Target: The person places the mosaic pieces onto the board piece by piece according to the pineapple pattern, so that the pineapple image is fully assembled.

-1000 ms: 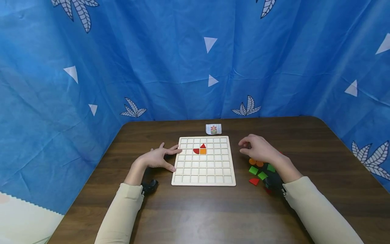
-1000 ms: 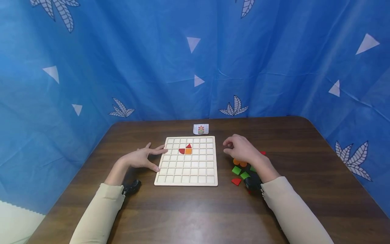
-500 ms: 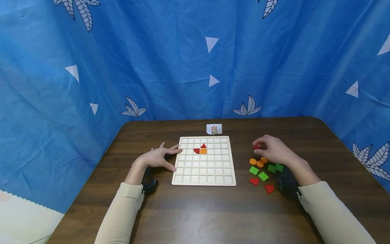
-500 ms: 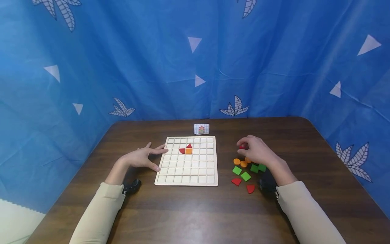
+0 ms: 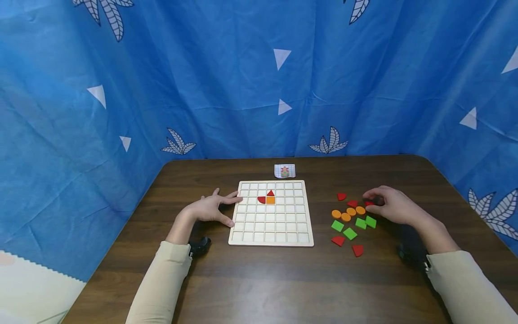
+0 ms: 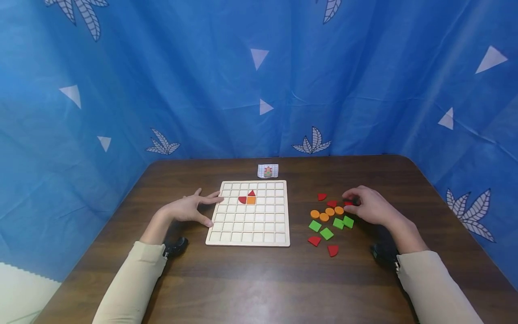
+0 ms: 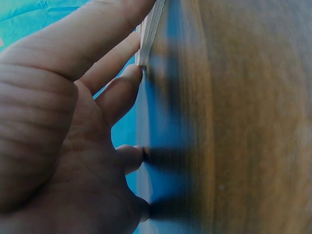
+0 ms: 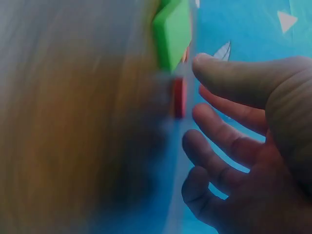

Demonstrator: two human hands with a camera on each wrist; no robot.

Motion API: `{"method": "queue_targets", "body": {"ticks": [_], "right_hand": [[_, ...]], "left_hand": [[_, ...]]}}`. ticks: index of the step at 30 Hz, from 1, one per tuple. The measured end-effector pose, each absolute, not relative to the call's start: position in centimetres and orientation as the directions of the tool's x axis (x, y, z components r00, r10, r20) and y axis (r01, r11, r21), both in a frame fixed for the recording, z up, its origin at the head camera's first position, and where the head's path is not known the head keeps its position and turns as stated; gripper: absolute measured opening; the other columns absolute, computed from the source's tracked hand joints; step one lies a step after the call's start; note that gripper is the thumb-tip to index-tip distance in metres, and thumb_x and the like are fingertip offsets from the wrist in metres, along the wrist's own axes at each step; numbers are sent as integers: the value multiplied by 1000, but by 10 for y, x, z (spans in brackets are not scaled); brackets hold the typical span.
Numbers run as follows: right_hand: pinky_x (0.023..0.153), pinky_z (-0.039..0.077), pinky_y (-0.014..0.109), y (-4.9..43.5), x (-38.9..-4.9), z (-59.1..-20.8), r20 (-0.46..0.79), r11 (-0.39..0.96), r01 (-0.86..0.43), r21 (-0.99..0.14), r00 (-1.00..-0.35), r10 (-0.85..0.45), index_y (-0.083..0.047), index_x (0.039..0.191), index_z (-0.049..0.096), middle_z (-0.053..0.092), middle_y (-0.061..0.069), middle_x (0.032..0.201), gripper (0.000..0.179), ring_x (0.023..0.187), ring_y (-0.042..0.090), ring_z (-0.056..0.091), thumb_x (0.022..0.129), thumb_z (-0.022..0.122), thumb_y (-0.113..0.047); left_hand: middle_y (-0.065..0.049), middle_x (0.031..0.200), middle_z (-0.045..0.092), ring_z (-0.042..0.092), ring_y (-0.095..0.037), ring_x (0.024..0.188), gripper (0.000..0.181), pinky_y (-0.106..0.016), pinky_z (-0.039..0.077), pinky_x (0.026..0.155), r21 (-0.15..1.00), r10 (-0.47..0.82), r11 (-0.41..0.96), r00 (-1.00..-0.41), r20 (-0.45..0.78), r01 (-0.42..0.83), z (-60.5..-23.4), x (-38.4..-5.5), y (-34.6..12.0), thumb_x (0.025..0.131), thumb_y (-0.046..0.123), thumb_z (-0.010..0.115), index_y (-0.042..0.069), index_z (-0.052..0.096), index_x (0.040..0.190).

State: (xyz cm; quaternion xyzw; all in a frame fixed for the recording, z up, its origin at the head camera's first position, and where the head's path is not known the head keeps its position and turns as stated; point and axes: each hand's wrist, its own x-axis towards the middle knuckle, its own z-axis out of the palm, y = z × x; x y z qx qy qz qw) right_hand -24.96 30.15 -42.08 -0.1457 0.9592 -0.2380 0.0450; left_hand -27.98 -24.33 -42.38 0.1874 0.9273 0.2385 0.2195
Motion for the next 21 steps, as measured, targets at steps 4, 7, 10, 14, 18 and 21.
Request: {"method": "queue_targets", "body": {"ticks": [4, 7, 10, 14, 18, 21], "right_hand": [[72, 47, 35, 311, -250, -425, -33, 849, -258, -461, -951, -306, 1, 125, 68, 62, 22, 117, 40, 87, 24, 54, 93, 77, -22], [72, 46, 36, 314, -251, -427, -37, 849, -257, -461, -951, -308, -1, 125, 69, 62, 23, 118, 39, 86, 24, 52, 93, 77, -22], [73, 46, 36, 314, -252, -428, -39, 848, -258, -463, -950, -311, -2, 123, 71, 62, 22, 119, 36, 86, 24, 52, 94, 77, -22], [76, 49, 39, 314, -253, -429, -40, 849, -257, -461, -950, -309, -3, 122, 72, 62, 23, 120, 33, 88, 24, 54, 94, 76, -21], [82, 53, 48, 312, -252, -429, -45, 851, -249, -462, -952, -303, -3, 118, 72, 62, 24, 121, 28, 93, 30, 58, 95, 75, -19], [86, 53, 56, 309, -252, -429, -41, 854, -262, -449, -949, -312, -1, 114, 72, 62, 23, 118, 25, 96, 33, 60, 95, 74, -18]], "left_hand": [[7, 172, 22, -9, -48, 158, 89, -83, -6, 113, 526, 455, 815, -833, -315, 246, -423, -279, -244, 79, 49, 86, 34, 45, 156], [7, 172, 22, -9, -48, 158, 89, -84, -6, 113, 527, 456, 813, -833, -313, 247, -423, -279, -244, 79, 48, 86, 34, 45, 156], [7, 172, 22, -9, -48, 158, 89, -83, -6, 113, 527, 456, 813, -833, -313, 247, -423, -279, -244, 79, 48, 86, 35, 45, 156], [8, 172, 22, -9, -47, 159, 89, -83, -5, 114, 520, 451, 818, -835, -314, 246, -425, -281, -244, 79, 50, 86, 36, 44, 156], [8, 172, 22, -9, -47, 159, 89, -82, -6, 114, 519, 445, 821, -837, -319, 239, -426, -282, -244, 78, 51, 86, 37, 45, 156], [8, 172, 22, -9, -47, 159, 89, -83, -6, 114, 520, 449, 819, -835, -319, 242, -427, -282, -244, 78, 51, 86, 37, 44, 156]]}}
